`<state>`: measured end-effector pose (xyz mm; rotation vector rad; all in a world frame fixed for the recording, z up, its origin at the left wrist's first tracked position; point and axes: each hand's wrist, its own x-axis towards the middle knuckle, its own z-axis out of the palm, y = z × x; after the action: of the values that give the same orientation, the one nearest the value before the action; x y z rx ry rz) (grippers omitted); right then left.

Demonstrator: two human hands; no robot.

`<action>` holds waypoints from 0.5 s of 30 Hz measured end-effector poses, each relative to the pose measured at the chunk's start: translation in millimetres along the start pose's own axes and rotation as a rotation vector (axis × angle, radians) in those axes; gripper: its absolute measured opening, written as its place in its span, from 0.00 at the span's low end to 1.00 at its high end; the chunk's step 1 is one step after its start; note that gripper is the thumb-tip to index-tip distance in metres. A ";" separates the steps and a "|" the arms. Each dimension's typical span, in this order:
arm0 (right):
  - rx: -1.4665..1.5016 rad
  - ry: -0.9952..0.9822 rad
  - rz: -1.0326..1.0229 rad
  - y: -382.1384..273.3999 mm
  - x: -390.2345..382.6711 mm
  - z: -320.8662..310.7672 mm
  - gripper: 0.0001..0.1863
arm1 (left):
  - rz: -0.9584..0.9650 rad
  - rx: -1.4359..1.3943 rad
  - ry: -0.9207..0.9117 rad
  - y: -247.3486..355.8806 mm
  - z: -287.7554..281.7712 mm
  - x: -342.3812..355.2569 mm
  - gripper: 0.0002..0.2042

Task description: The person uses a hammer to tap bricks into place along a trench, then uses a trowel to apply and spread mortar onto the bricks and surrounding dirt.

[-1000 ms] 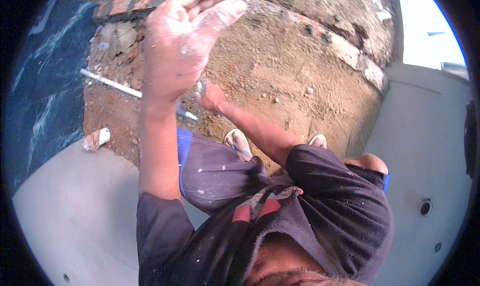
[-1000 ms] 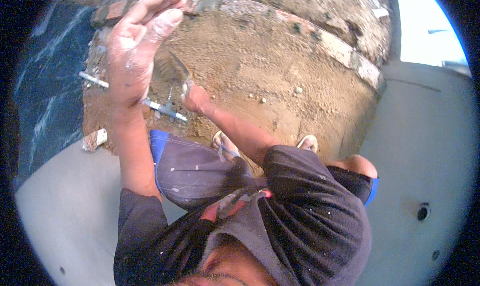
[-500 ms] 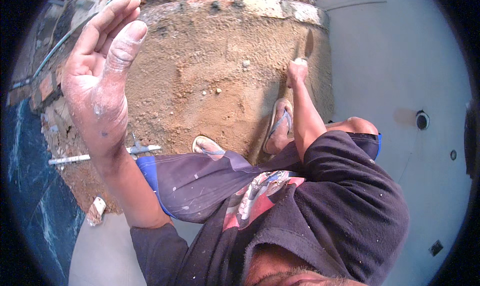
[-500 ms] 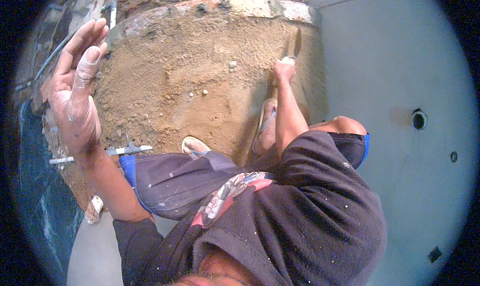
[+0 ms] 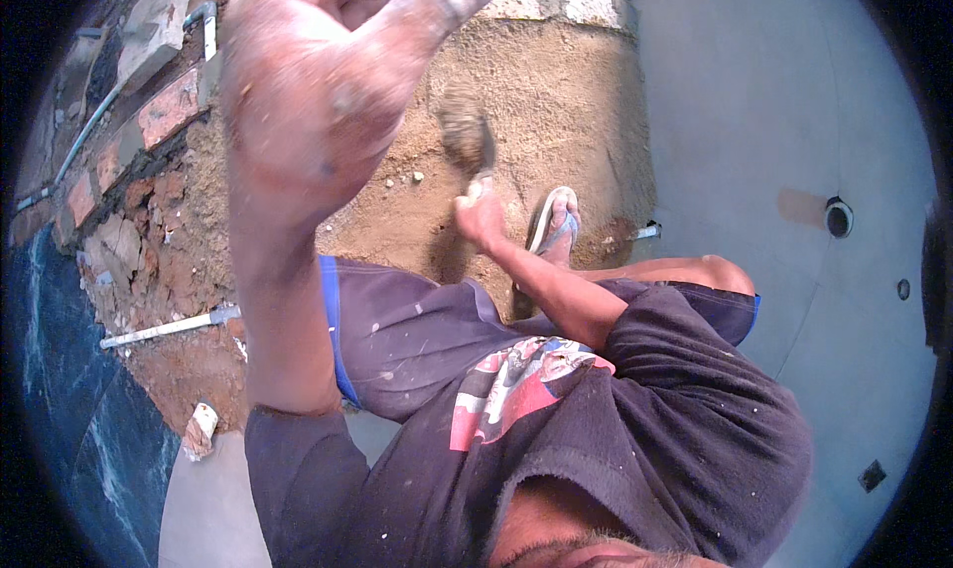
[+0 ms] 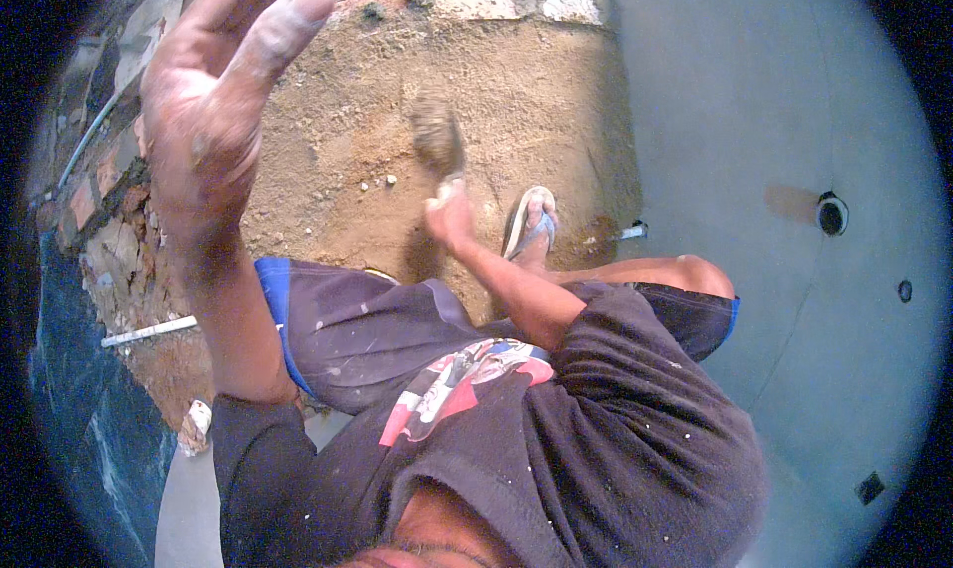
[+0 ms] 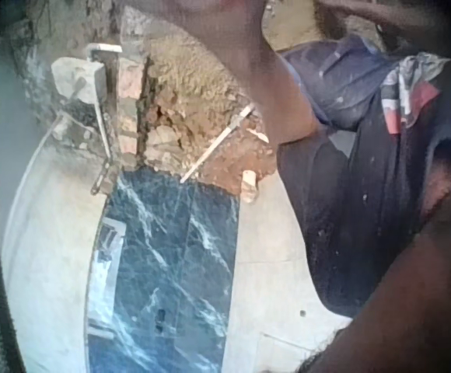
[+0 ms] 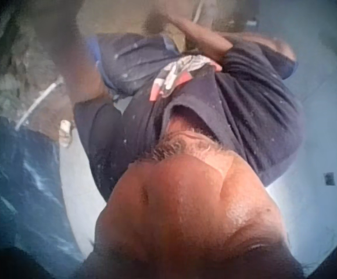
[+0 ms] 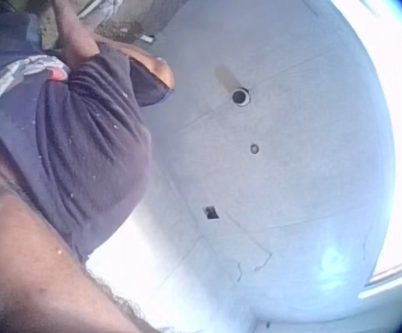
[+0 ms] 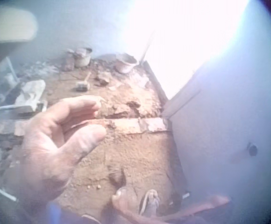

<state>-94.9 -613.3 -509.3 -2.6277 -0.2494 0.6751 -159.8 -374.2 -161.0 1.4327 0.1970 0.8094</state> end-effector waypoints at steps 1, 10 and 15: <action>-0.024 -0.045 0.004 -6.2 -12.3 9.1 0.28 | -0.021 -0.074 -0.025 1.7 -0.8 0.7 0.24; 0.207 -0.104 -0.028 -6.3 -1.2 20.3 0.25 | 0.025 0.110 0.093 -10.8 -22.9 -14.1 0.25; 0.039 -0.409 -0.101 -29.0 -73.7 73.3 0.26 | 0.070 0.092 0.115 -13.2 -31.7 -21.7 0.26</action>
<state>-196.9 -581.7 -524.1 -2.3984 -0.4777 1.1646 -188.9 -360.9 -186.0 1.4867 0.2762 0.9517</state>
